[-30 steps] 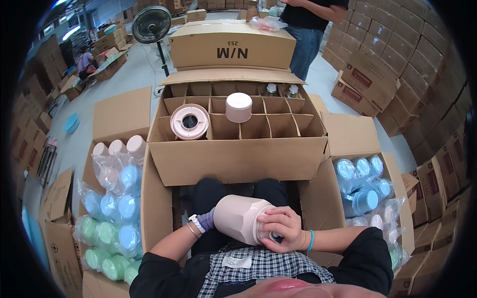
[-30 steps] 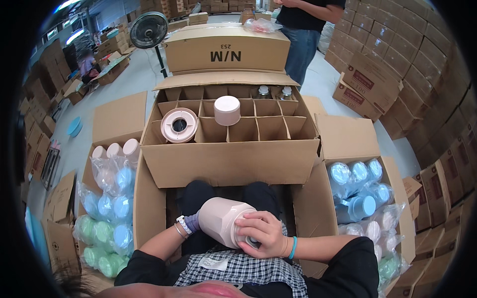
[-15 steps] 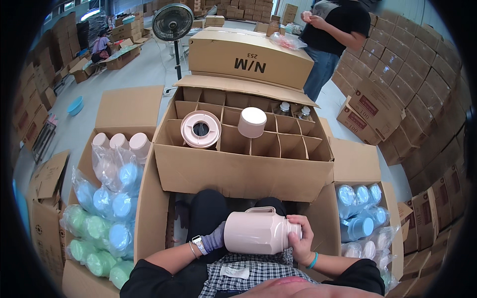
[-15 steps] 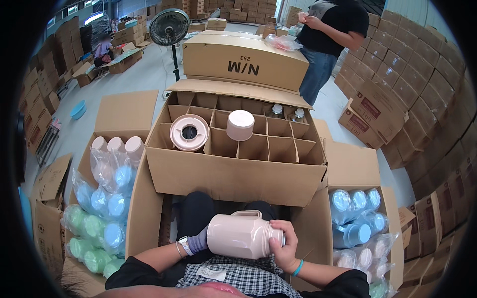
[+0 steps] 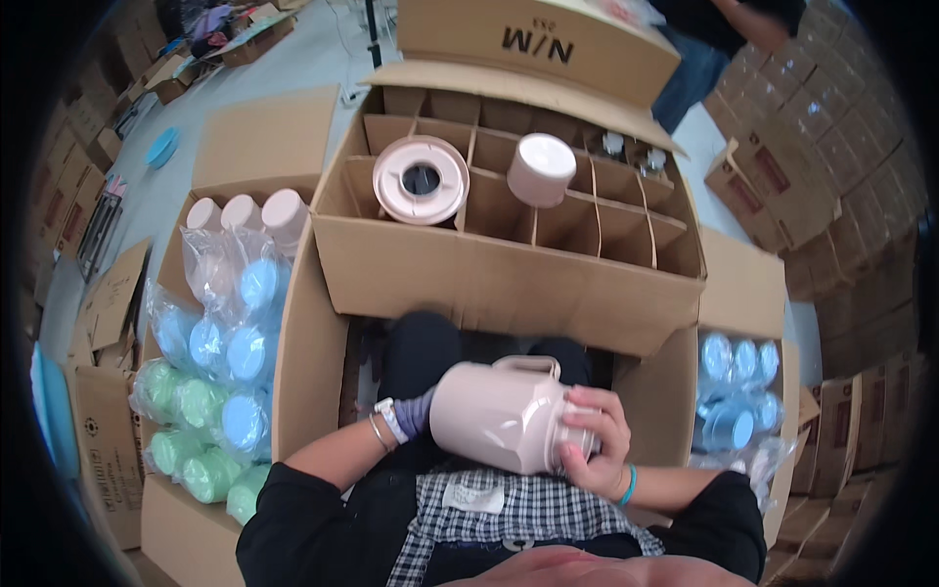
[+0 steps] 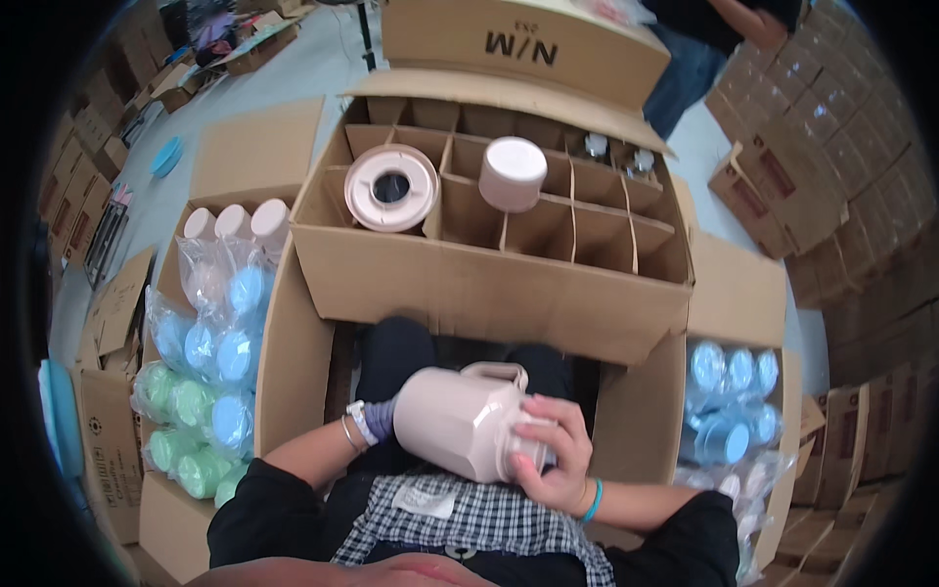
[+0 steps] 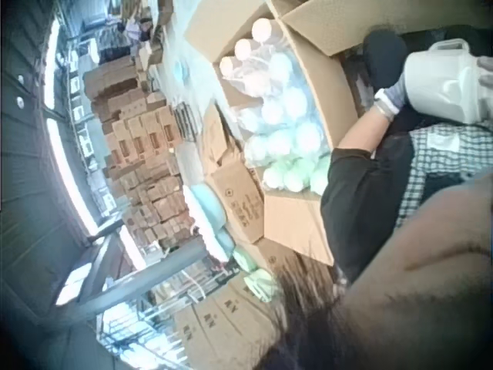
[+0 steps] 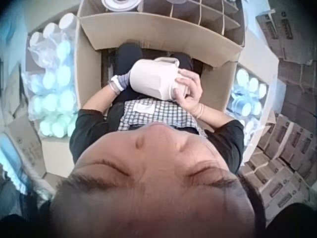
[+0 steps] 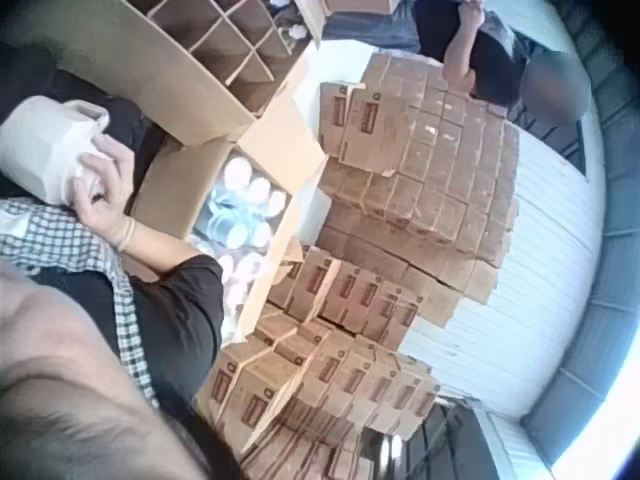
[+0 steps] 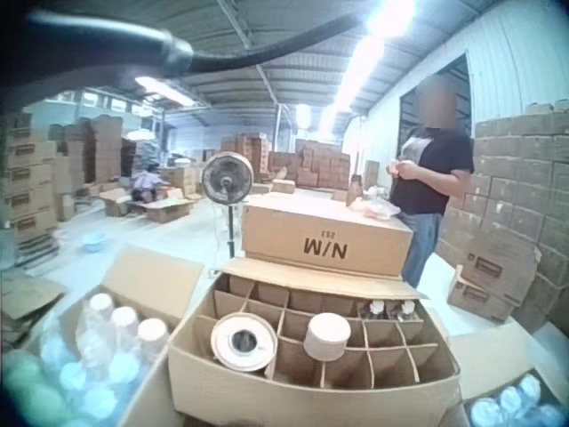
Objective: The person assembles pink travel mugs by inserting stainless steel inner cups, screwing on lids, and placing them into a cardboard box. The person also sprays a clear bottle with a spray bottle and places it in the box.
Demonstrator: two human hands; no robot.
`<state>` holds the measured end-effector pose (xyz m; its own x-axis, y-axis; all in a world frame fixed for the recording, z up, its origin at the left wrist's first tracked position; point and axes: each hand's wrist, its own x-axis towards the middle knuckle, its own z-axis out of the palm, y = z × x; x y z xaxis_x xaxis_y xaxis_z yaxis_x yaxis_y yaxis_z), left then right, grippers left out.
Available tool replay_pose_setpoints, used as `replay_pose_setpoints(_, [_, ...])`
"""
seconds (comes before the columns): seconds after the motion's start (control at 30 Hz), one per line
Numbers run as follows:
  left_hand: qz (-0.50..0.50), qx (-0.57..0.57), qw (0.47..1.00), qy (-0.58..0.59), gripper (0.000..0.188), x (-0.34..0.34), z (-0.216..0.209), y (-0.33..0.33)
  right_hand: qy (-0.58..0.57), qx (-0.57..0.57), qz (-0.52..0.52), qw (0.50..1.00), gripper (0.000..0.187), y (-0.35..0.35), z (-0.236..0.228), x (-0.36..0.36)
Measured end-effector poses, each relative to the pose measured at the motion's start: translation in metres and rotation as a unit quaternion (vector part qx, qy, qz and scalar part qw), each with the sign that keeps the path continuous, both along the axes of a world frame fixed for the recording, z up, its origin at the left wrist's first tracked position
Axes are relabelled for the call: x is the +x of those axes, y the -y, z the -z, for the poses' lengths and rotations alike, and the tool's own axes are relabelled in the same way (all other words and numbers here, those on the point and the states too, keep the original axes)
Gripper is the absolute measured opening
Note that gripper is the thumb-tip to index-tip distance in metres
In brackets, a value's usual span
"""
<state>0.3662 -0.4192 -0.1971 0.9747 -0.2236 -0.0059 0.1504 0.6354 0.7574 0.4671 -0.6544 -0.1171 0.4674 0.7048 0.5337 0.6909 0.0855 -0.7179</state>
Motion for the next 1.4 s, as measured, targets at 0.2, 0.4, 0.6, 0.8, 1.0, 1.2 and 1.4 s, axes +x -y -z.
replay_pose_setpoints(0.2, [-0.018,0.133,0.991,-0.004,0.105,-0.016,-0.006,-0.007,-0.022,0.069,-0.082,0.994,0.09,-0.057,-0.05,0.013])
replay_pose_setpoints(0.4, [-0.086,0.108,0.99,-0.001,0.101,-0.029,0.009,-0.004,0.035,0.127,-0.145,0.981,0.136,-0.06,-0.044,-0.006])
replay_pose_setpoints(0.6, [-0.069,0.207,0.976,0.026,0.114,-0.023,0.016,-0.007,0.049,0.086,-0.125,0.987,0.119,-0.043,-0.052,-0.002])
replay_pose_setpoints(0.8, [0.099,-0.016,0.995,-0.01,0.088,-0.023,0.048,-0.001,0.216,-0.011,-0.16,0.963,0.062,-0.001,-0.053,0.019])
replay_pose_setpoints(1.0, [0.163,-0.06,0.983,-0.056,0.077,-0.022,0.042,0.011,0.147,0.006,-0.106,0.983,0.034,0.017,-0.023,-0.001])
replay_pose_setpoints(1.2, [0.167,-0.056,0.981,-0.08,0.067,-0.015,0.032,-0.001,0.133,-0.002,-0.106,0.985,0.034,0.002,-0.019,0.007])
replay_pose_setpoints(1.4, [0.072,0.118,0.99,0.001,0.058,-0.019,0.057,-0.028,0.119,0.031,-0.093,0.988,0.034,-0.002,-0.011,0.017])
